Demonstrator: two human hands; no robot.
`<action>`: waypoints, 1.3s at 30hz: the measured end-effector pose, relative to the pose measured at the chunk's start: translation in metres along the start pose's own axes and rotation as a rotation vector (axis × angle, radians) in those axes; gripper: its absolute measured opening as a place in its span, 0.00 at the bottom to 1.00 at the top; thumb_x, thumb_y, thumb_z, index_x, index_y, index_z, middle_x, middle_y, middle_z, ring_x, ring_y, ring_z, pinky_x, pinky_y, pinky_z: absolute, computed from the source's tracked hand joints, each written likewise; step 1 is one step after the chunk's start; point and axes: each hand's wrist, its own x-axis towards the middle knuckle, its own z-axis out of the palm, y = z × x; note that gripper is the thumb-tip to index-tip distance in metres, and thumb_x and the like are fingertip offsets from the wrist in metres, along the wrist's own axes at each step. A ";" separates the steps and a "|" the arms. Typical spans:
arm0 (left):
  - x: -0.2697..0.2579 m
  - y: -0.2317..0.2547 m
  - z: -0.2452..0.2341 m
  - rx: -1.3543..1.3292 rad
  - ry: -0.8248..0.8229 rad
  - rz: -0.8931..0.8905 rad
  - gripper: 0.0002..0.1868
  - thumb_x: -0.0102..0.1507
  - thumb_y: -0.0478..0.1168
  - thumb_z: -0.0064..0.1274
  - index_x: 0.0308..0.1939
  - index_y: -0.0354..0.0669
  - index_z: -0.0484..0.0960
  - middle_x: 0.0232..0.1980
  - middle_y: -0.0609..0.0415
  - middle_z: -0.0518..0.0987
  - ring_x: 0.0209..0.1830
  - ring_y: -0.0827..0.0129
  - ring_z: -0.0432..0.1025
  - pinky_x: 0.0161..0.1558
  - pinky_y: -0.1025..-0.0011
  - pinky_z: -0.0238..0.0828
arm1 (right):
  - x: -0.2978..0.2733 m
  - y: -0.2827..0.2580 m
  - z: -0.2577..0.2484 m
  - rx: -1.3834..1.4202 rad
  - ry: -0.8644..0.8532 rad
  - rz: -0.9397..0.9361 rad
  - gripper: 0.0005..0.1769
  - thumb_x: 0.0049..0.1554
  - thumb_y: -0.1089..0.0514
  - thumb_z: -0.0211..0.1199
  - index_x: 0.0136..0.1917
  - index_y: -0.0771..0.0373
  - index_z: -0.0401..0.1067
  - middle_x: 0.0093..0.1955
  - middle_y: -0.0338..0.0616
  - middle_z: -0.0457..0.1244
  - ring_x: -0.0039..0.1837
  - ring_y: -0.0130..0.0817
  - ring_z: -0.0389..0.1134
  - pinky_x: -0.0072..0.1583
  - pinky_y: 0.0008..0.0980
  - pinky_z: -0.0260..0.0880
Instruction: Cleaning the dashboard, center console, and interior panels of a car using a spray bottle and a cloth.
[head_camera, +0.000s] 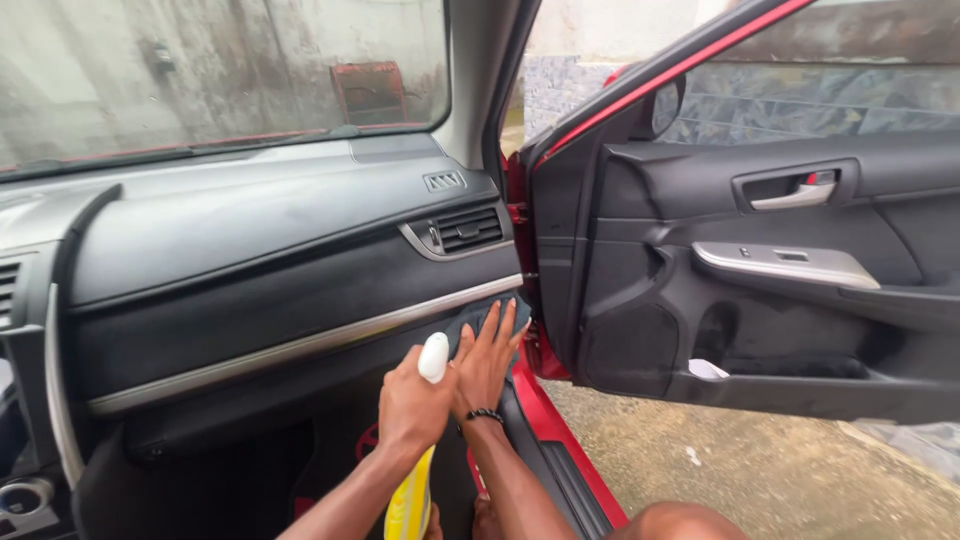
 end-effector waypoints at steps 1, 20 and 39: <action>-0.001 0.000 -0.003 -0.010 -0.005 0.011 0.15 0.58 0.47 0.57 0.40 0.38 0.80 0.36 0.36 0.83 0.43 0.40 0.78 0.42 0.52 0.75 | 0.000 -0.002 0.002 0.038 0.037 0.030 0.35 0.67 0.50 0.48 0.80 0.68 0.46 0.85 0.59 0.36 0.83 0.71 0.30 0.78 0.61 0.37; -0.002 0.029 0.007 -0.072 -0.060 -0.011 0.16 0.59 0.47 0.57 0.40 0.37 0.79 0.33 0.40 0.84 0.37 0.45 0.80 0.40 0.56 0.75 | 0.029 0.045 -0.029 0.626 0.064 0.412 0.25 0.66 0.52 0.46 0.73 0.59 0.66 0.72 0.48 0.64 0.72 0.42 0.65 0.69 0.36 0.61; 0.022 0.081 0.084 -0.244 -0.212 -0.046 0.13 0.59 0.43 0.56 0.41 0.37 0.80 0.24 0.44 0.83 0.16 0.62 0.76 0.24 0.63 0.73 | 0.092 0.129 0.007 0.967 -0.199 0.135 0.18 0.65 0.65 0.50 0.68 0.63 0.67 0.83 0.46 0.52 0.79 0.34 0.56 0.74 0.30 0.55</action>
